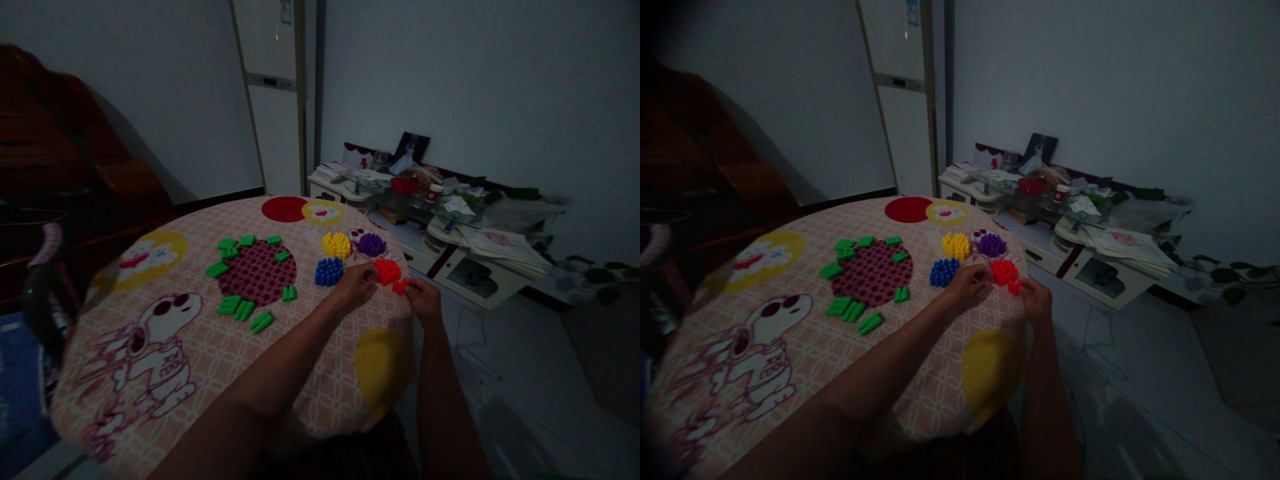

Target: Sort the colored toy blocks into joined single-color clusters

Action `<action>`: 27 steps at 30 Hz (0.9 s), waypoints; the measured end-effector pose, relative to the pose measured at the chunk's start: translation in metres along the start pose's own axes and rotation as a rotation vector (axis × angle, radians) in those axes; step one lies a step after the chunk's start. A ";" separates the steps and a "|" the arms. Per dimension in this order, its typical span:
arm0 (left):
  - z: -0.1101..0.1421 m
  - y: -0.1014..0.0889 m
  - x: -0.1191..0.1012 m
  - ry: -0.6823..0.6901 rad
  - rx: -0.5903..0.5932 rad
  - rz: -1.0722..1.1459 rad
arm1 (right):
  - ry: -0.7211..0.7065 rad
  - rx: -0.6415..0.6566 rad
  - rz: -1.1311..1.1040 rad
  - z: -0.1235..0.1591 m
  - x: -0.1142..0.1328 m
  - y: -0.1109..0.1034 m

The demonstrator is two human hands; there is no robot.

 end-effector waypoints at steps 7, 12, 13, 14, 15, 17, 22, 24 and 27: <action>0.001 -0.002 0.007 -0.031 -0.035 0.011 | 0.075 -0.072 0.110 -0.010 -0.011 -0.001; -0.001 -0.003 0.009 -0.043 -0.007 -0.004 | 0.027 -0.065 0.318 -0.005 0.004 0.005; -0.001 -0.002 0.009 -0.045 -0.001 -0.003 | 0.014 -0.057 0.359 -0.006 0.007 0.008; -0.001 -0.003 0.007 -0.048 0.003 0.000 | -0.003 -0.050 0.388 -0.007 0.011 0.011; -0.001 -0.003 0.006 -0.050 0.008 0.003 | -0.021 -0.048 0.403 -0.008 0.014 0.014; -0.001 -0.004 0.001 -0.042 0.014 0.014 | -0.050 -0.048 0.389 -0.011 0.019 0.018; -0.003 -0.019 -0.013 0.000 -0.023 -0.001 | -0.058 -0.039 0.268 -0.013 0.022 0.025; -0.005 -0.029 -0.017 0.009 -0.060 -0.007 | -0.028 -0.039 0.213 -0.013 0.021 0.026; -0.006 -0.045 -0.023 0.013 -0.119 -0.010 | 0.007 -0.048 0.127 -0.012 0.018 0.027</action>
Point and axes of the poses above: each hand's wrist, its own z-axis away from the middle knuckle, its own y-axis out of the palm, x = y × z, the point moved 8 cm from there along -z, towards the middle knuckle, and after that the axes turned 9 degrees about z, right-handed, at the moved point
